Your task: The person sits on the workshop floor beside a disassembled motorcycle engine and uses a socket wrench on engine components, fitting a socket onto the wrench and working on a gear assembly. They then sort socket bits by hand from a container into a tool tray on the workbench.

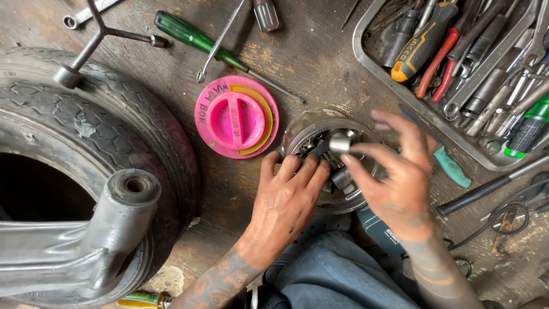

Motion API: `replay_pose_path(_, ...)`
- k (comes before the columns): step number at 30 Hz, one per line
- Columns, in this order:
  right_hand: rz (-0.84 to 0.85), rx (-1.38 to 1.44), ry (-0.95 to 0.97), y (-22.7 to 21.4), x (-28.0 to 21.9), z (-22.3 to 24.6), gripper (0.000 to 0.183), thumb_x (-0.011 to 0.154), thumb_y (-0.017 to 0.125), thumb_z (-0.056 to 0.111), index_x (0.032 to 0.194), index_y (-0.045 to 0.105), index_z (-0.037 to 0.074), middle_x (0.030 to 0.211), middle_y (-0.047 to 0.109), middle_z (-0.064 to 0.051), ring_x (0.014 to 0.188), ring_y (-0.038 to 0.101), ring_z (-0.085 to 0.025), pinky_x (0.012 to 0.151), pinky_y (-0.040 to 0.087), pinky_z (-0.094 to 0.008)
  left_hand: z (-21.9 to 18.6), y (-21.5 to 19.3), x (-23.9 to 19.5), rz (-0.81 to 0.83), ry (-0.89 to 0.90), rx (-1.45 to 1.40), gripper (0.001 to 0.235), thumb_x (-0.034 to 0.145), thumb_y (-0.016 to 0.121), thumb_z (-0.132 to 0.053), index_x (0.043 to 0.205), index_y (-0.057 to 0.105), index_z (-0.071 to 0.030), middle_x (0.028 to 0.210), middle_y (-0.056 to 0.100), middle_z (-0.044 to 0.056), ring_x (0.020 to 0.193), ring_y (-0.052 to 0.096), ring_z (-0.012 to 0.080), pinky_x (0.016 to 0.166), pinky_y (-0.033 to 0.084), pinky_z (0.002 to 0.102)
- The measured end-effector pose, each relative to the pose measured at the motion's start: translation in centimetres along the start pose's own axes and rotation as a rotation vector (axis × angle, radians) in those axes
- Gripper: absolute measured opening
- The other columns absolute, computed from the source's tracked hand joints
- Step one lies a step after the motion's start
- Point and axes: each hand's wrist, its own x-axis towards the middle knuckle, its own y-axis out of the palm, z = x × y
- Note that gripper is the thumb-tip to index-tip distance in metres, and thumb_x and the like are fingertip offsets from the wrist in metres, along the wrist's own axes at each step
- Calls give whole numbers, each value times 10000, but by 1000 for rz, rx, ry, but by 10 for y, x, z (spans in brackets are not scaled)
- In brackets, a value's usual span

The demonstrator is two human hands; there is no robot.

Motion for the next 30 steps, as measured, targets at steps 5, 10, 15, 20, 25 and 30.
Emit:
replay_pose_path(5, -50, 712, 414, -32, -22, -14, 176, 861, 673, -122, 1031, 637, -91, 1314, 666, -227, 967, 650, -182, 685, 493, -180, -3, 3, 8, 24, 12, 79, 395, 880, 571, -136, 1255, 602, -19, 1272, 626, 138, 985, 515, 274, 984, 390, 481)
replay_pose_path(10, -101, 1111, 433, -35, -31, -34, 171, 863, 669, -73, 1014, 644, 5, 1259, 691, -226, 1045, 723, -210, 900, 604, -237, -17, -6, 19, -48, -40, -5, 394, 892, 670, -143, 1274, 613, -69, 1256, 641, 68, 989, 553, 239, 949, 341, 492)
replay_pose_path(15, -55, 1383, 413, -43, -34, -26, 415, 862, 635, -132, 1235, 576, 43, 1277, 693, -264, 1025, 749, -227, 758, 608, -209, -28, -16, 31, -88, -71, -389, 398, 916, 739, -174, 1276, 627, -46, 1007, 679, 43, 784, 554, 187, 862, 359, 373)
replay_pose_path(20, -66, 1406, 464, -48, -33, -19, 273, 940, 666, -7, 1210, 650, -44, 1006, 754, -174, 820, 746, -192, 737, 666, -289, -31, -16, 33, -81, 36, -618, 425, 908, 766, -76, 1296, 612, 7, 1200, 712, 110, 961, 677, 216, 913, 477, 337)
replay_pose_path(25, -65, 1373, 532, -47, -38, -17, 226, 911, 686, -10, 1131, 660, -56, 950, 745, -187, 772, 723, -208, 695, 639, -308, -29, -12, 32, -75, 27, -641, 409, 897, 775, -102, 1265, 625, -4, 1171, 723, 101, 952, 688, 221, 902, 495, 335)
replay_pose_path(30, -63, 1313, 558, -45, -41, -17, 225, 887, 717, 4, 1097, 671, -62, 930, 751, -191, 714, 720, -202, 673, 635, -288, -27, -12, 31, -73, 35, -648, 400, 888, 778, -106, 1243, 629, 3, 1158, 722, 107, 967, 692, 229, 914, 495, 343)
